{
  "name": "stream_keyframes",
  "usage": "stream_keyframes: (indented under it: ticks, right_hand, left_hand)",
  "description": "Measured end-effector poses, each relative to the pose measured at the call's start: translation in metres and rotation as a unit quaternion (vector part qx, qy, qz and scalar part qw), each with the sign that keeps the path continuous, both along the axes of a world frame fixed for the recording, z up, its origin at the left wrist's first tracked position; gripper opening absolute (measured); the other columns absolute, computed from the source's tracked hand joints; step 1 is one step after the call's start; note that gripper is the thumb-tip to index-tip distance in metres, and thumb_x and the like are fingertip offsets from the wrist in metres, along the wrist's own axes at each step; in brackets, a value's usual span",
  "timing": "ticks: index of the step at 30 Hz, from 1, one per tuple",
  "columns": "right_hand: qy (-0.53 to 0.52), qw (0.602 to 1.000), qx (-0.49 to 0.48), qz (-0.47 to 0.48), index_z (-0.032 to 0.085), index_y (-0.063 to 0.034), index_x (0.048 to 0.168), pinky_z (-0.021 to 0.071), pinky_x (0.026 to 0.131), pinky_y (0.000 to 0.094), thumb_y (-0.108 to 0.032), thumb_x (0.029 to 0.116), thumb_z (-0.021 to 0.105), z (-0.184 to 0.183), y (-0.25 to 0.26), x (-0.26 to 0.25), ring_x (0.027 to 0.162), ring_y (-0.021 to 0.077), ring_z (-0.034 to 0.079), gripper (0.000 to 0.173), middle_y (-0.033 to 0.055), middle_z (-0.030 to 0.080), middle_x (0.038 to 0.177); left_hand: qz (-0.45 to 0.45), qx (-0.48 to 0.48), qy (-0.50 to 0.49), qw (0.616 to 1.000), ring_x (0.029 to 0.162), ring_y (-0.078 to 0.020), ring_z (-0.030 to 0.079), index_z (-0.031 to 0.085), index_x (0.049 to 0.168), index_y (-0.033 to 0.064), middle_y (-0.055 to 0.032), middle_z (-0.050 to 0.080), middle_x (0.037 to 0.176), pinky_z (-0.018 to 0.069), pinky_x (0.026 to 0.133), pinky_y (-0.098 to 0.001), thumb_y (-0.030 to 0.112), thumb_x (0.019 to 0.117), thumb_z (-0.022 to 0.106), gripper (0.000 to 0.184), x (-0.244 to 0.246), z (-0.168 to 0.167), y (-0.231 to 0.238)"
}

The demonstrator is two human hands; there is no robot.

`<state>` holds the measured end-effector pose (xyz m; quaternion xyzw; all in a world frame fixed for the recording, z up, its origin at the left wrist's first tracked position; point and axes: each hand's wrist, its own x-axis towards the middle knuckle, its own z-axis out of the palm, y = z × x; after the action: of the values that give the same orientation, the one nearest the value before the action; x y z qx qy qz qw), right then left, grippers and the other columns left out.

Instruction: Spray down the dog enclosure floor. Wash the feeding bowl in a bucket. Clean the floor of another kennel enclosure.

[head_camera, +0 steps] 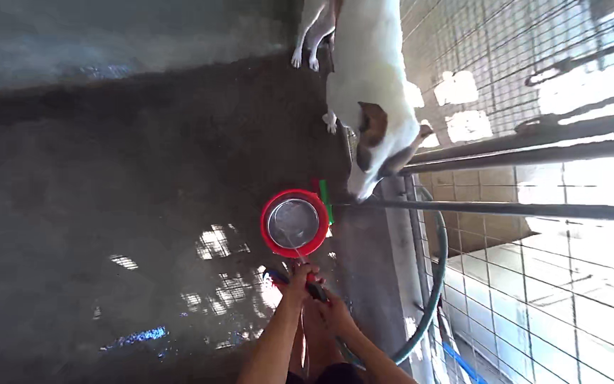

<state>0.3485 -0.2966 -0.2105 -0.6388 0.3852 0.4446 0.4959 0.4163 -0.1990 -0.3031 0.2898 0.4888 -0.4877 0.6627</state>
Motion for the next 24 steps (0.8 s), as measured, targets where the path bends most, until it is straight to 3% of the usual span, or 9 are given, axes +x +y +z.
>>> stream_keyframes:
  ticks: [4,6,8,10,12,15,17,20,24]
  right_hand:
    - [-0.032,0.995,0.003,-0.091,0.051,0.0033,0.145,0.0582,0.078,0.0405,-0.018,0.1006,0.063,-0.028,-0.011,-0.021,0.08,0.0209,0.068,0.051,0.0177,0.07,0.098]
    - [-0.047,0.995,-0.036,-0.081,0.049,0.0019,0.148,0.0578,0.079,0.0423,-0.019,0.0994,0.066,-0.047,-0.019,-0.037,0.08,0.0228,0.068,0.055,0.0195,0.07,0.098]
    - [-0.011,0.997,-0.077,0.019,0.048,-0.0045,0.152,0.056,0.086,0.052,-0.028,0.0984,0.068,-0.07,-0.032,-0.056,0.089,0.032,0.07,0.062,0.0221,0.071,0.103]
    - [0.087,0.983,-0.095,0.134,0.051,-0.0118,0.15,0.0519,0.097,0.06,-0.039,0.1014,0.063,-0.087,-0.041,-0.077,0.11,0.0375,0.068,0.057,0.0207,0.07,0.121]
    - [0.176,0.957,-0.121,0.199,0.056,-0.0145,0.145,0.0503,0.099,0.0624,-0.04,0.103,0.056,-0.103,-0.045,-0.093,0.121,0.0383,0.064,0.049,0.019,0.065,0.134]
    - [0.209,0.938,-0.155,0.228,0.053,-0.0143,0.149,0.0465,0.105,0.0646,-0.034,0.0988,0.06,-0.114,-0.048,-0.108,0.135,0.0449,0.052,0.054,0.0257,0.048,0.151]
    - [0.136,0.95,-0.173,0.222,0.049,-0.0123,0.152,0.0423,0.112,0.0619,-0.029,0.0974,0.064,-0.114,-0.051,-0.098,0.141,0.0467,0.044,0.059,0.0288,0.038,0.157]
    - [-0.095,0.959,-0.203,0.175,0.051,0.0021,0.147,0.0402,0.117,0.0509,-0.015,0.0957,0.066,-0.125,-0.051,-0.029,0.143,0.0419,0.045,0.056,0.0295,0.043,0.154]
    - [-0.16,0.94,-0.2,0.225,0.031,0.0046,0.158,0.0362,0.121,0.0481,-0.014,0.0969,0.065,-0.156,-0.055,0.113,0.149,0.0395,0.038,0.073,0.0284,0.03,0.163]
  left_hand:
    - [0.022,-0.129,-0.019,0.991,0.052,-0.0167,0.059,0.054,0.081,0.0132,-0.0009,0.055,0.057,0.056,0.058,-0.0365,0.004,0.0889,0.045,0.016,-0.002,-0.018,-0.008]
    - [-0.153,-0.069,-0.112,0.979,0.078,-0.0202,0.069,0.06,0.106,0.0046,-0.0092,0.069,0.084,0.0592,0.077,-0.0388,0.007,0.1008,0.054,0.008,0.009,-0.029,-0.013]
    - [-0.371,0.053,-0.28,0.884,0.124,-0.0238,0.061,0.056,0.139,0.0001,-0.0157,0.065,0.133,0.0481,0.108,-0.0422,0.017,0.1,0.067,0.044,0.035,-0.047,-0.009]
    - [-0.514,0.204,-0.406,0.727,0.148,-0.0386,0.04,0.044,0.153,-0.0015,-0.0262,0.043,0.157,0.0316,0.123,-0.0521,0.026,0.0967,0.07,0.068,0.08,-0.067,0.01]
    - [-0.573,0.278,-0.44,0.633,0.151,-0.0423,0.035,0.038,0.157,-0.0003,-0.0285,0.036,0.161,0.0302,0.124,-0.0542,0.019,0.0965,0.066,0.07,0.126,-0.091,0.029]
    - [-0.645,0.269,-0.394,0.597,0.149,-0.0418,0.037,0.031,0.16,0.0002,-0.0274,0.035,0.161,0.0326,0.122,-0.0564,0.013,0.0991,0.061,0.069,0.161,-0.115,0.041]
    - [-0.673,0.264,-0.365,0.587,0.142,-0.0433,0.046,0.034,0.159,0.0013,-0.0268,0.046,0.155,0.0344,0.117,-0.0619,0.013,0.1032,0.054,0.06,0.169,-0.117,0.039]
    - [-0.694,0.26,-0.297,0.603,0.132,-0.0479,0.055,0.03,0.163,0.0089,-0.0296,0.052,0.148,0.0453,0.107,-0.064,0.015,0.1054,0.051,0.061,0.154,-0.12,0.028]
    - [-0.721,0.183,-0.258,0.617,0.137,-0.0483,0.05,0.016,0.164,0.0025,-0.0299,0.038,0.158,0.0467,0.106,-0.0652,0.01,0.0936,0.066,0.087,0.105,-0.135,0.033]
